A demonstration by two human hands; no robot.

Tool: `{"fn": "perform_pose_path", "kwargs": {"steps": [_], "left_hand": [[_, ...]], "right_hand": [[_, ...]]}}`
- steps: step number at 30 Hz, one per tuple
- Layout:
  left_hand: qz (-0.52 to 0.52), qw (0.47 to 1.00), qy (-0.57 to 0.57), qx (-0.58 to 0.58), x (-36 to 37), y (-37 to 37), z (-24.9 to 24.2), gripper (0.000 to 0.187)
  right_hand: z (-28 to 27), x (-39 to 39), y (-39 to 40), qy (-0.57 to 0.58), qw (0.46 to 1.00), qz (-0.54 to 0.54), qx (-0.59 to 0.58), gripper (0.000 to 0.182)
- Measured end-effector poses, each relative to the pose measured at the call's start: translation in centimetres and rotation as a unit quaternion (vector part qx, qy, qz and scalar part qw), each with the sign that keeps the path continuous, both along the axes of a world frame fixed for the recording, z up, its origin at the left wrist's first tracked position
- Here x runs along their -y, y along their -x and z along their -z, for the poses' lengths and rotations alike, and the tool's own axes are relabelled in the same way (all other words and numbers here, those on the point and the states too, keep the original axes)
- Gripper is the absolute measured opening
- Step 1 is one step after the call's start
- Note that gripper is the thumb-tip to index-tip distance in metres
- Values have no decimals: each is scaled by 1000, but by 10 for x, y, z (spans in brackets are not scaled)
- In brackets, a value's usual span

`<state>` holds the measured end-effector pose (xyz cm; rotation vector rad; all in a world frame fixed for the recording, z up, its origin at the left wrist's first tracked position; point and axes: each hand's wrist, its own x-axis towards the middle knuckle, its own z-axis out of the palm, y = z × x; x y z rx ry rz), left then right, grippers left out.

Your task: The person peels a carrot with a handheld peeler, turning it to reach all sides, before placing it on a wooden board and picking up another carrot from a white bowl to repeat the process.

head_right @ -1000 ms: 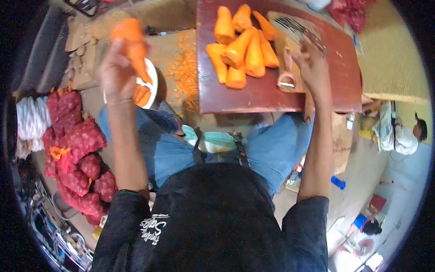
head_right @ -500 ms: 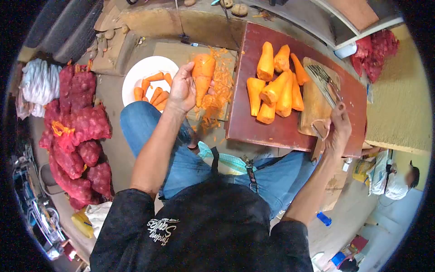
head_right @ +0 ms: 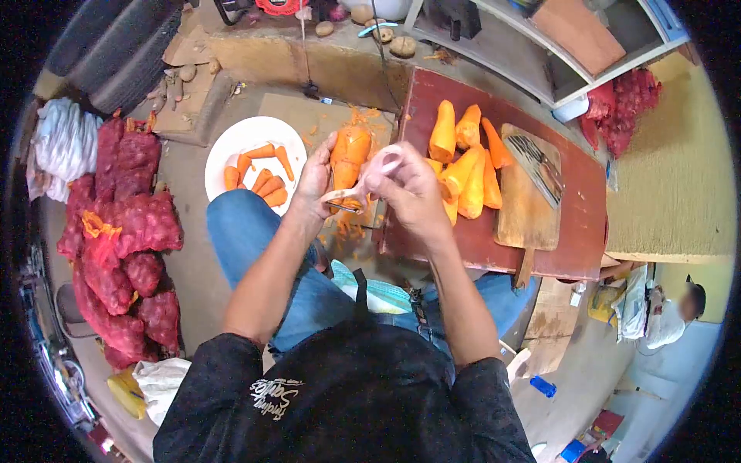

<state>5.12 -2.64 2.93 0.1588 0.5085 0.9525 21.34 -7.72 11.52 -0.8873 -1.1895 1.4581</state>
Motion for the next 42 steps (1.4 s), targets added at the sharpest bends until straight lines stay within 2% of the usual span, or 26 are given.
{"fn": "perform_pose_path", "kwargs": {"steps": [2,5,9,12,15,18,19,20,22,23,26,29,34,37,38,40,41,42], "left_hand": [[1,1000,-7,10,2,5,-8,49],[28,997,-70,35,6,14,-7,48],[7,999,-39,23,5,16,-3,45],[19,998,-55,37,7,18,-6,46],[-4,994,-93,55,2,18,7,47],[-58,998,7,30,-3,8,-8,46],[-43,997,37,59,-2,7,-20,47],[-33,998,15,56,0,8,-19,47],[-8,998,-31,50,1,14,-12,48],[20,989,-88,117,-4,16,10,48],[20,996,-39,84,-1,18,4,51],[11,996,-63,61,-3,15,4,54],[-36,999,-21,-10,-9,5,-2,55],[-42,999,5,-2,-14,2,-4,53],[-30,999,-2,24,-17,6,0,53],[-4,998,-14,54,-15,13,7,53],[6,998,-25,59,-17,15,8,54],[16,997,-33,63,-16,17,4,54]], "right_hand": [[5,-12,2,-4,998,-12,63,19],[-5,-45,-2,-36,997,44,50,15],[-8,-105,-15,-123,985,94,74,15],[-12,-124,-29,-106,986,126,17,12],[-20,-83,-13,-40,998,38,-14,18],[-1,-44,1,54,997,-49,-41,26],[0,-37,6,66,995,-65,-39,26],[5,-39,4,58,996,-60,-16,24],[11,-53,-2,33,998,19,-41,20],[12,-66,-11,-7,998,40,-54,17],[14,-106,-35,-85,984,151,-28,14],[-2,-106,-42,-55,988,141,-8,15],[-2,-34,-1,2,999,-50,-12,18],[11,-39,-3,7,1000,-8,-24,20],[26,-57,-10,-43,997,30,-52,22],[18,-75,-17,-73,992,93,-43,15],[15,-85,-23,-72,984,163,13,14],[11,-94,-29,-65,980,183,-32,14]]}}
